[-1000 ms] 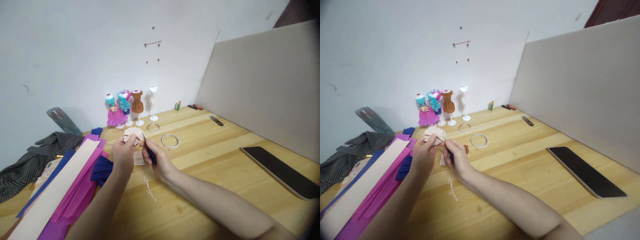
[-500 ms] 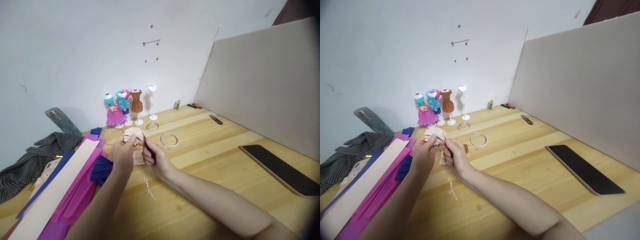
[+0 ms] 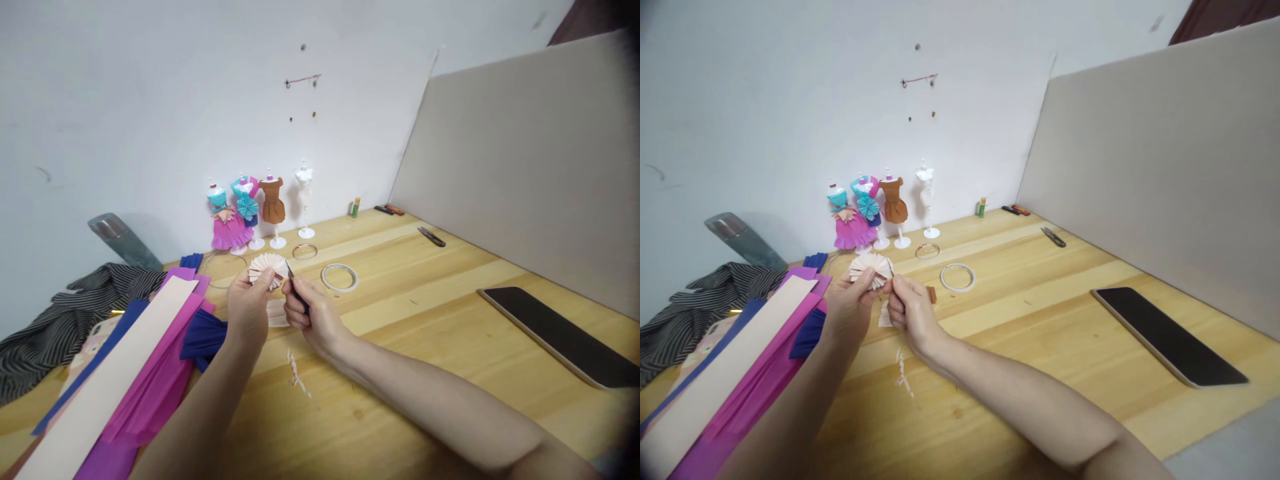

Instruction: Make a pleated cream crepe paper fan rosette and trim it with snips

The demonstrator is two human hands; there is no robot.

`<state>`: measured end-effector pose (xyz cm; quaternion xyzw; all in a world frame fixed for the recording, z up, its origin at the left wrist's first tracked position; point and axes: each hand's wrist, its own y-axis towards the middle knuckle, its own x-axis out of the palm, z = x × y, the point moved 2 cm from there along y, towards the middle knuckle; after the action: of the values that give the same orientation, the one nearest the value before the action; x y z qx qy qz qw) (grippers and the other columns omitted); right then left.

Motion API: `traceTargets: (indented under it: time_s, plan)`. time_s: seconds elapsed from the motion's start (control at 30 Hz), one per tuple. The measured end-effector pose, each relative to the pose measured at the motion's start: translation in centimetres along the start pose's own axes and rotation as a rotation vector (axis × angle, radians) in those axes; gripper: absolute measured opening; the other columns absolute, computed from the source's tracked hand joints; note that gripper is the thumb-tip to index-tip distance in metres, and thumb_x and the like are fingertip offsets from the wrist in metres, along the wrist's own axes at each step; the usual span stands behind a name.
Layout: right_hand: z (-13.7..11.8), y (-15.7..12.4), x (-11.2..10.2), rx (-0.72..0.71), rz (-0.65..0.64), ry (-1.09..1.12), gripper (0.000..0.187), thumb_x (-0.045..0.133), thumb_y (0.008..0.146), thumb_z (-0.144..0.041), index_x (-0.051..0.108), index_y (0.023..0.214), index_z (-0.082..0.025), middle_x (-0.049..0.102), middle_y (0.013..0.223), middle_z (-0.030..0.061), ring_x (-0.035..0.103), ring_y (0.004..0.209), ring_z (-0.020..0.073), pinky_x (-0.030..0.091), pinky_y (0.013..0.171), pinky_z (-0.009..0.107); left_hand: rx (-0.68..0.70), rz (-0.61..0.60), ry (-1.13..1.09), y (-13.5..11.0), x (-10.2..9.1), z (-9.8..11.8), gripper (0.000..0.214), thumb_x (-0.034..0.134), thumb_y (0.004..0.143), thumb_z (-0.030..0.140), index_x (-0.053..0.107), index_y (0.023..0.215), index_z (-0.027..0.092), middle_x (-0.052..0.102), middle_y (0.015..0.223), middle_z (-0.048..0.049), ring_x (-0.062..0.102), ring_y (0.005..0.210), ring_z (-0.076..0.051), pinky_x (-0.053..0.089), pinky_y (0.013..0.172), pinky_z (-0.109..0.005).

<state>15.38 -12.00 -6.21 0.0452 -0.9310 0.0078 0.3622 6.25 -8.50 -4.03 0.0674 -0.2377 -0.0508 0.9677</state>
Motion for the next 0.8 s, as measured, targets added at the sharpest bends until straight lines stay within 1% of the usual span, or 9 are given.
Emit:
traceTargets:
  time_s: [0.2,0.4,0.63,0.8]
  plan:
    - [0.00,-0.04,0.03,-0.004,-0.008,-0.003,0.033,0.063,0.073,-0.047,0.047,0.069,-0.019,0.021,0.041,-0.0134,0.010,0.036,0.0036,0.005,0.039,0.020,-0.013,0.031,-0.011,-0.04,-0.07,-0.15,0.019,0.078,0.059,0.025,0.068,0.070,0.014,0.065,0.071,-0.0029,0.056,0.067,-0.013,0.046,0.069,-0.027]
    - [-0.04,-0.06,0.12,-0.004,-0.006,-0.002,0.034,0.065,0.072,-0.047,0.046,0.068,-0.019,0.022,0.041,-0.0135,0.010,0.036,0.0036,0.005,0.039,0.020,-0.018,0.029,-0.018,-0.07,-0.01,-0.17,0.019,0.078,0.059,0.025,0.069,0.072,0.014,0.067,0.076,-0.0041,0.058,0.071,-0.015,0.047,0.071,-0.027]
    - [0.05,-0.04,0.13,-0.011,-0.001,0.000,0.037,0.066,0.070,-0.048,0.043,0.065,-0.020,0.022,0.040,-0.0136,0.010,0.036,0.0033,0.006,0.038,0.020,-0.027,0.030,-0.053,-0.01,0.08,-0.10,0.019,0.080,0.056,0.024,0.070,0.070,0.016,0.068,0.075,-0.0040,0.059,0.072,-0.015,0.048,0.071,-0.026]
    - [-0.01,-0.08,0.11,-0.017,0.006,-0.014,0.037,0.065,0.071,-0.047,0.043,0.063,-0.019,0.021,0.040,-0.0137,0.009,0.036,0.0032,0.005,0.038,0.020,-0.034,0.018,-0.059,0.04,0.07,0.05,0.020,0.079,0.057,0.024,0.069,0.072,0.015,0.067,0.075,-0.0036,0.059,0.071,-0.015,0.048,0.071,-0.027]
